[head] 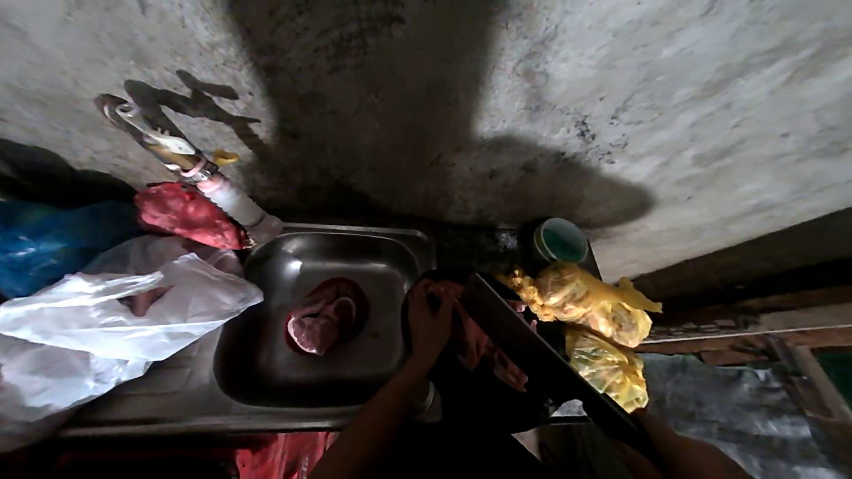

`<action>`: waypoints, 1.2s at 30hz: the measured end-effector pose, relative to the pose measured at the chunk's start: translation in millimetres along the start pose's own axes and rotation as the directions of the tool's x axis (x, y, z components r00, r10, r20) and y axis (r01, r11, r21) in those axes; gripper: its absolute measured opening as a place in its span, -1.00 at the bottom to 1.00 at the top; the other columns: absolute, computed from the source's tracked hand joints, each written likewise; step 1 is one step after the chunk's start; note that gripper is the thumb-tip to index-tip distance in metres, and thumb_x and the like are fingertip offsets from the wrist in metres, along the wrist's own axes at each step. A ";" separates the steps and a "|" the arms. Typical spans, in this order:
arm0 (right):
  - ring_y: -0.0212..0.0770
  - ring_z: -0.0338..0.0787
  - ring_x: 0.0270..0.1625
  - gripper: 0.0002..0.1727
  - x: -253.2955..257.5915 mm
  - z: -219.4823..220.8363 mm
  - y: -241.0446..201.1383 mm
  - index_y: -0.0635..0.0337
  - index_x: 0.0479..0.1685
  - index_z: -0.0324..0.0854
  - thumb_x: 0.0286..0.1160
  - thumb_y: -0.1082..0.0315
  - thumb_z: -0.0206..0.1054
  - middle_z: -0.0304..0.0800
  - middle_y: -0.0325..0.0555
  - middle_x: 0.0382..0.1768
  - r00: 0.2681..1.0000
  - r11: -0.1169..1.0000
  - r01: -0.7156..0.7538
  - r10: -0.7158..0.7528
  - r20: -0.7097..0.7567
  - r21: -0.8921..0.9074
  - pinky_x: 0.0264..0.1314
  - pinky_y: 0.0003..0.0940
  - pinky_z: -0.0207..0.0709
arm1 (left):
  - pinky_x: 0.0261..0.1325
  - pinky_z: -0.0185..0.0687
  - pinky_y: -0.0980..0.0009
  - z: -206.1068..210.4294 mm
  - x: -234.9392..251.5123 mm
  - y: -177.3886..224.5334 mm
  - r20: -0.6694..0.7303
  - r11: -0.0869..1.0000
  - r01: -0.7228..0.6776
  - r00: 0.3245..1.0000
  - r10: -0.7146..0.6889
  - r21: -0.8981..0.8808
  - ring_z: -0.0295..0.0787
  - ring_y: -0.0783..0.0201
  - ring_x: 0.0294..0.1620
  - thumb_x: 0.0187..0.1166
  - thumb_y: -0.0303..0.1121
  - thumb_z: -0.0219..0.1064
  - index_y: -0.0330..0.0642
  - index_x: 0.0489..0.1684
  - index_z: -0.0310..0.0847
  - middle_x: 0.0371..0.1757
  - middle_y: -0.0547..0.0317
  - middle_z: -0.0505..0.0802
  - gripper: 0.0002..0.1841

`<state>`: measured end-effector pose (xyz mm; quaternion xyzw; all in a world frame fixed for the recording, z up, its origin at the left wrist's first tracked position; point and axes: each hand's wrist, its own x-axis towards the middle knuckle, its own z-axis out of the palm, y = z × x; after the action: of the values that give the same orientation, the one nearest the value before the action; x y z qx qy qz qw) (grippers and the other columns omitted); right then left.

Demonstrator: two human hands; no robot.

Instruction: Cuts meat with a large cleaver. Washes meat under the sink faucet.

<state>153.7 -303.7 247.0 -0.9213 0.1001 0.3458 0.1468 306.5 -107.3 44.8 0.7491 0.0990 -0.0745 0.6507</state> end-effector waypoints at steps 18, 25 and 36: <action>0.44 0.82 -0.13 -0.43 35.0 25.4 -18.9 0.49 0.29 0.41 0.83 0.02 0.12 0.74 0.40 -0.30 0.997 0.997 -0.074 0.074 -0.017 -0.020 -0.07 0.31 0.63 | 0.05 0.66 0.31 -9.9 -2.4 -10.6 -0.041 0.996 -0.041 0.998 0.038 -0.076 0.71 0.23 -0.09 0.74 -0.33 0.24 -0.48 0.24 0.54 -0.05 -0.14 0.76 -0.66; 0.37 0.82 0.00 -0.40 74.7 37.1 -37.1 0.47 0.43 0.35 0.85 0.01 0.09 0.75 0.38 -0.14 0.997 0.995 -0.054 0.058 -0.049 0.085 0.09 0.26 0.63 | 0.12 0.63 0.31 -6.6 -5.4 -12.0 -0.032 0.990 0.004 0.999 -0.009 -0.139 0.69 0.23 -0.01 0.73 -0.30 0.27 -0.46 0.29 0.49 0.03 -0.14 0.74 -0.62; 0.35 0.81 0.04 -0.37 111.0 51.1 -42.9 0.48 0.43 0.36 0.85 -0.03 0.05 0.75 0.37 -0.11 0.980 0.981 -0.030 0.067 -0.187 0.194 0.12 0.26 0.61 | 0.19 0.68 0.27 -0.5 -2.2 -19.5 -0.006 0.991 -0.119 0.993 0.119 -0.067 0.70 0.15 0.13 0.33 -0.33 0.60 -0.45 0.38 0.47 0.20 -0.25 0.71 -0.36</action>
<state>217.1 -255.4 145.0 -0.9296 0.1688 0.2471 0.2153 299.6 -104.3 26.6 0.7316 0.0572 -0.0316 0.6786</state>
